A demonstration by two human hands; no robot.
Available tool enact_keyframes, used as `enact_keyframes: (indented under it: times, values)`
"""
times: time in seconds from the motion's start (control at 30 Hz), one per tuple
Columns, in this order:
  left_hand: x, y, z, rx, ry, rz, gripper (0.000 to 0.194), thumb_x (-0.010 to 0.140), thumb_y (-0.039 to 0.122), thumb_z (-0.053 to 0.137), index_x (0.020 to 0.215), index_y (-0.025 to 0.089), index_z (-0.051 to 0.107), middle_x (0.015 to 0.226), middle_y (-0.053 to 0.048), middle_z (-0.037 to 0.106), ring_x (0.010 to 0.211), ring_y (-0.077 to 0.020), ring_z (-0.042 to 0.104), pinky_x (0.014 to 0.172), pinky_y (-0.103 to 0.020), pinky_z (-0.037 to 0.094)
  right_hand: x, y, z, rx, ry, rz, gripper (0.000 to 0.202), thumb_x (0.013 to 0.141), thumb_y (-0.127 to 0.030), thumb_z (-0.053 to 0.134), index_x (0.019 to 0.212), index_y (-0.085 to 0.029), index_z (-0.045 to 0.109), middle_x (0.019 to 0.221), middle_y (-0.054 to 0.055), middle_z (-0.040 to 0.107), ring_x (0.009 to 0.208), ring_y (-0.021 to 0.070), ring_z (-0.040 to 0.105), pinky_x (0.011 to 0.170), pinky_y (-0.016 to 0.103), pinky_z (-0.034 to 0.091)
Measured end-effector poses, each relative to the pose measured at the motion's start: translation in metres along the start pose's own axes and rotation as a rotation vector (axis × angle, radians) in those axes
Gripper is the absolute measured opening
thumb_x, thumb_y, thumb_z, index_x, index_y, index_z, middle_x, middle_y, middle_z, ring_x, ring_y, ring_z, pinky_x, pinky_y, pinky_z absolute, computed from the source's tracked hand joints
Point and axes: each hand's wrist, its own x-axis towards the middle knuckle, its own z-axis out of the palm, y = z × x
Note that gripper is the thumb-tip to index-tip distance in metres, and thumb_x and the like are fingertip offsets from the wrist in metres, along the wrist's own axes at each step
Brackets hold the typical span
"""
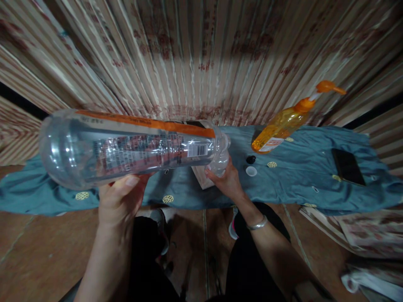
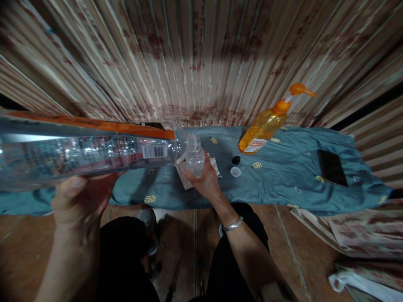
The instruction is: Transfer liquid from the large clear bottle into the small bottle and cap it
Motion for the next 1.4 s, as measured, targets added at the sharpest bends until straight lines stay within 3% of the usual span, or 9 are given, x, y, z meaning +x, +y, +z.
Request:
enact_keyframes:
  times: [0.23, 0.8, 1.17, 1.4]
  values:
    - [0.0010, 0.0010, 0.0017, 0.014, -0.005, 0.025, 0.071, 0.046, 0.044, 0.109, 0.112, 0.041, 0.084, 0.097, -0.002, 0.085, 0.114, -0.0410, 0.081, 0.109, -0.067, 0.064, 0.0000, -0.0007, -0.0003, -0.016, 0.001, -0.010, 0.088, 0.080, -0.060, 0.082, 0.151, -0.013, 0.059, 0.135, 0.021, 0.080, 0.121, 0.0396, 0.080, 0.105, 0.060, 0.066]
    - [-0.0004, -0.0005, -0.0012, 0.024, 0.043, -0.039, 0.062, 0.040, 0.049, 0.110, 0.096, 0.038, 0.083, 0.095, -0.002, 0.084, 0.112, -0.0425, 0.081, 0.107, -0.069, 0.066, 0.0000, -0.0024, -0.0008, 0.034, -0.020, -0.004, 0.086, 0.079, -0.056, 0.083, 0.152, -0.015, 0.060, 0.135, 0.017, 0.081, 0.121, 0.0389, 0.080, 0.106, 0.059, 0.066]
    - [0.0002, 0.0020, 0.0015, 0.039, -0.038, 0.016, 0.067, 0.050, 0.049, 0.108, 0.111, 0.043, 0.083, 0.101, 0.000, 0.084, 0.119, -0.0394, 0.079, 0.114, -0.066, 0.062, -0.0010, -0.0035, -0.0012, -0.001, -0.012, 0.032, 0.090, 0.078, -0.059, 0.083, 0.153, -0.014, 0.060, 0.134, 0.017, 0.082, 0.119, 0.0392, 0.080, 0.104, 0.059, 0.067]
    - [-0.0005, 0.0026, 0.0058, 0.022, -0.023, -0.001, 0.060, 0.049, 0.045, 0.108, 0.103, 0.040, 0.083, 0.103, -0.002, 0.086, 0.115, -0.0425, 0.080, 0.108, -0.069, 0.064, -0.0007, -0.0016, -0.0010, -0.004, -0.012, 0.013, 0.089, 0.080, -0.060, 0.083, 0.153, -0.015, 0.059, 0.136, 0.018, 0.081, 0.122, 0.0395, 0.080, 0.108, 0.062, 0.065]
